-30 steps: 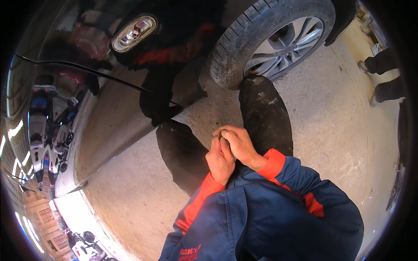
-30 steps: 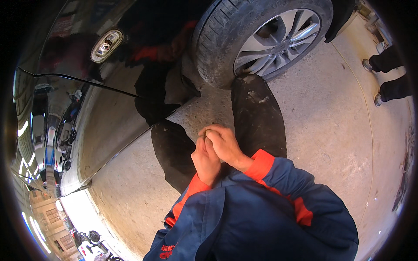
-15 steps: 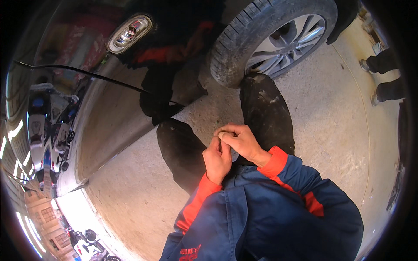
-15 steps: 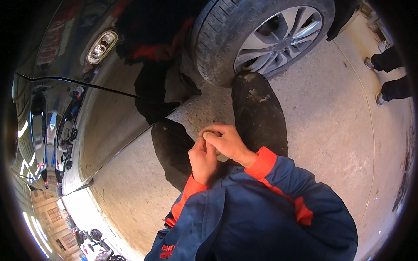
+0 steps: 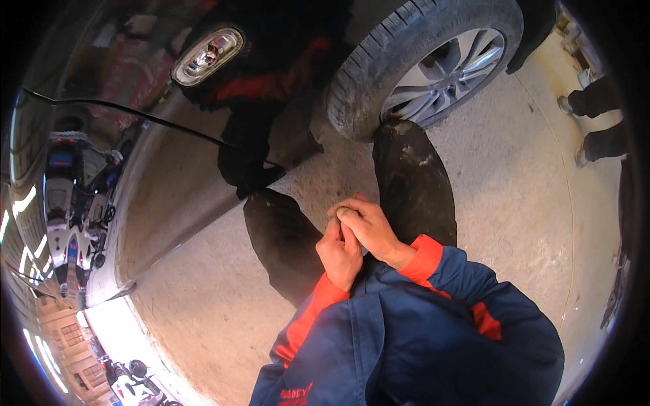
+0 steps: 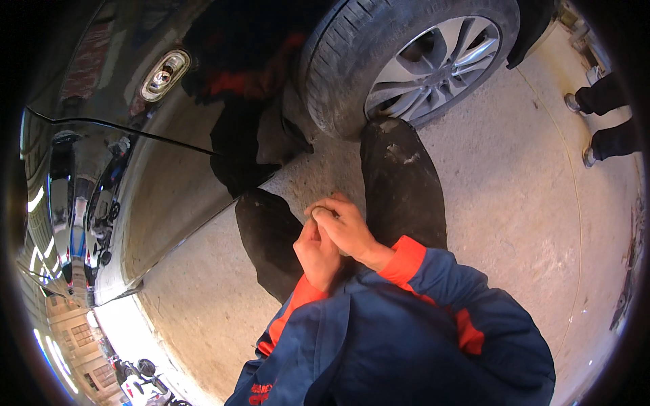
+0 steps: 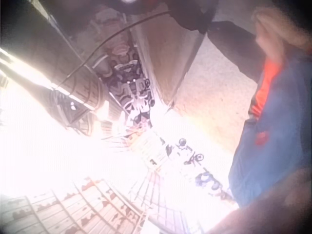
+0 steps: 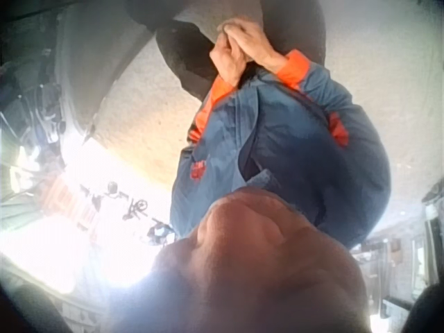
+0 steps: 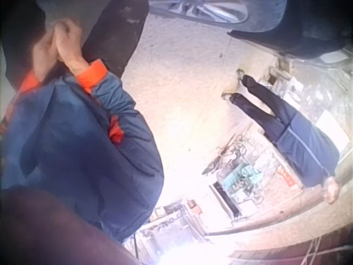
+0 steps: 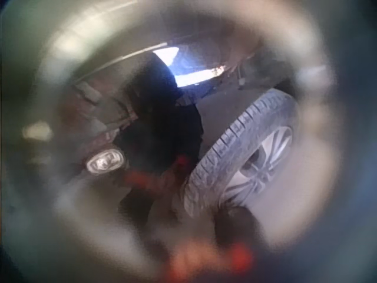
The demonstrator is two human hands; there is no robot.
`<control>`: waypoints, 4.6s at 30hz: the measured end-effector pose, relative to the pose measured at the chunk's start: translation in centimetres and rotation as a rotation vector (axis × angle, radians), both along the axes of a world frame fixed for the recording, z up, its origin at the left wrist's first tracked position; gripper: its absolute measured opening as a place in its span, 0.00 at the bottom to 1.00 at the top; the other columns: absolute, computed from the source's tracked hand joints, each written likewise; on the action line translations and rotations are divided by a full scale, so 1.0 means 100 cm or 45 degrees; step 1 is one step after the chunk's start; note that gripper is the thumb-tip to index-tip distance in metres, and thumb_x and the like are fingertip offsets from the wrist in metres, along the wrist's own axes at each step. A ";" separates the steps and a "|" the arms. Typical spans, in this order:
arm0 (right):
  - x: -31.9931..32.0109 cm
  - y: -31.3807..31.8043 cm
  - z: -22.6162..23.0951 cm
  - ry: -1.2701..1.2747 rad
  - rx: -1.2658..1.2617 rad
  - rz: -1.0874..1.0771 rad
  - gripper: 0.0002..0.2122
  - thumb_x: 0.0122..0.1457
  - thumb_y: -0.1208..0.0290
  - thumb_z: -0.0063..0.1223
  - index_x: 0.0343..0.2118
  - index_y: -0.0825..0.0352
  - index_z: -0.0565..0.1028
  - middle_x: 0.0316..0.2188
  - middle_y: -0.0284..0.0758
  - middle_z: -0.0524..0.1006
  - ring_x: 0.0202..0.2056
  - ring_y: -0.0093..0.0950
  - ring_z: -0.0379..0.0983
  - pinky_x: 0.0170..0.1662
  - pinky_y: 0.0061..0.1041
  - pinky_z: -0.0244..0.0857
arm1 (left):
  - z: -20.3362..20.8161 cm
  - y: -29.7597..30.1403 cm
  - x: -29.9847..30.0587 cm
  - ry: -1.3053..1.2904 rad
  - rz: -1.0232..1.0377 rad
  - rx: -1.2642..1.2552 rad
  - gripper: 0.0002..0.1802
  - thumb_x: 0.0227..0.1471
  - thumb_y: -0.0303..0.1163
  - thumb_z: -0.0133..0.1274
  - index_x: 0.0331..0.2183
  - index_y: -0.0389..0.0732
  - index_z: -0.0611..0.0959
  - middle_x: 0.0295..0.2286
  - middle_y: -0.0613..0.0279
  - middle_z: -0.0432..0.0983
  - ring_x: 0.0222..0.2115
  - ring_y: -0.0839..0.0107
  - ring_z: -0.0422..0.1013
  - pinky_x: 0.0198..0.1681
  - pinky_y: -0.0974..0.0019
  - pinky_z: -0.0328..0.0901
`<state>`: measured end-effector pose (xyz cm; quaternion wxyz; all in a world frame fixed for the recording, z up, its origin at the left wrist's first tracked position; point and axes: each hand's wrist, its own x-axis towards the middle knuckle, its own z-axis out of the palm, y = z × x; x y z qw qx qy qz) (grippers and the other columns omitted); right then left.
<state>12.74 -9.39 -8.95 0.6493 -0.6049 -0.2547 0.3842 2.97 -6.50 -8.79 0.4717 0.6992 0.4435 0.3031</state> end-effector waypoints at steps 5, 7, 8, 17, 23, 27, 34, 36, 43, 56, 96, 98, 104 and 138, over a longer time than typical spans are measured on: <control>0.013 -0.003 0.003 -0.109 -0.035 0.147 0.09 0.61 0.73 0.52 0.34 0.69 0.84 0.32 0.39 0.78 0.36 0.32 0.75 0.41 0.29 0.70 | 0.001 0.003 -0.003 -0.019 -0.039 -0.006 0.11 0.67 0.32 0.53 0.40 0.33 0.83 0.24 0.51 0.80 0.24 0.75 0.74 0.29 0.66 0.69; 0.011 -0.003 0.002 -0.233 -0.007 0.106 0.10 0.60 0.73 0.51 0.34 0.69 0.84 0.31 0.38 0.78 0.35 0.32 0.75 0.40 0.30 0.70 | -0.005 0.001 -0.001 -0.082 -0.007 -0.039 0.11 0.67 0.32 0.53 0.40 0.33 0.83 0.24 0.53 0.80 0.25 0.76 0.74 0.29 0.67 0.69; 0.009 -0.002 0.001 -0.237 -0.002 0.079 0.10 0.60 0.74 0.50 0.34 0.69 0.84 0.32 0.39 0.78 0.36 0.32 0.75 0.41 0.30 0.70 | -0.008 0.000 0.001 -0.116 0.006 -0.046 0.12 0.67 0.33 0.53 0.40 0.33 0.83 0.24 0.54 0.79 0.25 0.77 0.73 0.29 0.67 0.69; -0.001 -0.003 -0.003 0.114 0.088 0.041 0.14 0.63 0.75 0.44 0.41 0.72 0.83 0.41 0.40 0.78 0.43 0.31 0.75 0.48 0.29 0.70 | -0.008 0.001 0.001 -0.211 0.063 -0.080 0.13 0.69 0.33 0.50 0.39 0.32 0.82 0.24 0.63 0.77 0.26 0.82 0.69 0.29 0.71 0.66; 0.016 -0.007 0.000 0.242 -0.078 0.029 0.14 0.70 0.71 0.46 0.45 0.75 0.82 0.41 0.38 0.83 0.42 0.24 0.78 0.45 0.24 0.71 | -0.015 0.005 -0.005 -0.273 0.087 -0.427 0.14 0.70 0.32 0.48 0.38 0.32 0.82 0.29 0.68 0.79 0.29 0.84 0.69 0.32 0.76 0.64; 0.023 -0.007 -0.004 0.051 -0.063 0.089 0.12 0.67 0.72 0.53 0.46 0.75 0.81 0.39 0.36 0.82 0.39 0.21 0.77 0.43 0.22 0.70 | -0.017 0.005 -0.006 -0.283 0.068 -0.463 0.13 0.70 0.31 0.48 0.38 0.32 0.82 0.29 0.71 0.77 0.27 0.86 0.66 0.30 0.77 0.61; 0.016 -0.010 0.005 0.544 -0.073 0.168 0.14 0.64 0.72 0.57 0.49 0.74 0.80 0.36 0.35 0.82 0.34 0.20 0.75 0.40 0.20 0.70 | -0.011 0.006 -0.004 -0.318 0.032 -0.592 0.12 0.69 0.32 0.50 0.43 0.31 0.79 0.26 0.69 0.75 0.27 0.84 0.69 0.28 0.77 0.64; 0.017 -0.012 0.009 0.686 -0.112 0.191 0.14 0.64 0.72 0.57 0.50 0.73 0.79 0.36 0.35 0.81 0.35 0.21 0.76 0.42 0.21 0.70 | -0.010 0.006 -0.004 -0.382 -0.002 -0.601 0.12 0.69 0.31 0.51 0.45 0.31 0.77 0.29 0.66 0.77 0.28 0.83 0.71 0.30 0.77 0.66; 0.003 -0.008 0.000 0.892 -0.049 0.105 0.11 0.64 0.72 0.57 0.47 0.71 0.78 0.40 0.35 0.81 0.44 0.24 0.76 0.50 0.24 0.70 | -0.017 0.002 -0.003 -0.405 0.007 -0.609 0.11 0.67 0.29 0.54 0.45 0.32 0.75 0.38 0.61 0.78 0.32 0.81 0.73 0.36 0.76 0.69; -0.005 -0.011 -0.003 1.186 0.007 0.053 0.14 0.64 0.73 0.57 0.50 0.71 0.74 0.44 0.36 0.79 0.48 0.25 0.75 0.54 0.25 0.69 | -0.021 0.000 -0.004 -0.390 -0.010 -0.432 0.10 0.67 0.30 0.54 0.44 0.33 0.75 0.34 0.61 0.79 0.32 0.81 0.73 0.36 0.74 0.69; 0.030 -0.012 -0.007 0.475 -0.194 0.399 0.13 0.60 0.70 0.61 0.44 0.73 0.83 0.35 0.33 0.82 0.38 0.21 0.76 0.43 0.22 0.71 | -0.023 0.006 -0.015 -0.592 -0.161 -0.777 0.07 0.70 0.29 0.47 0.44 0.35 0.73 0.23 0.72 0.70 0.20 0.85 0.62 0.22 0.77 0.57; 0.031 -0.012 -0.013 0.479 -0.202 0.406 0.11 0.59 0.69 0.62 0.39 0.73 0.83 0.33 0.32 0.82 0.36 0.20 0.75 0.42 0.22 0.70 | -0.022 0.008 -0.022 -0.518 -0.198 -0.837 0.08 0.69 0.29 0.48 0.45 0.34 0.74 0.23 0.72 0.70 0.21 0.85 0.62 0.23 0.77 0.57; 0.040 -0.010 -0.020 -0.290 -0.118 0.519 0.10 0.55 0.66 0.69 0.28 0.67 0.80 0.28 0.34 0.80 0.33 0.28 0.76 0.39 0.29 0.70 | -0.007 0.034 -0.036 0.577 -0.607 0.264 0.10 0.59 0.26 0.52 0.43 0.39 0.77 0.23 0.49 0.80 0.23 0.50 0.79 0.27 0.50 0.71; 0.049 -0.003 0.002 0.086 0.238 -0.086 0.11 0.71 0.68 0.51 0.40 0.71 0.81 0.23 0.34 0.81 0.25 0.19 0.77 0.29 0.21 0.68 | 0.015 0.040 -0.042 -0.494 -0.016 -0.933 0.21 0.70 0.47 0.49 0.32 0.41 0.77 0.16 0.71 0.63 0.11 0.79 0.59 0.15 0.72 0.58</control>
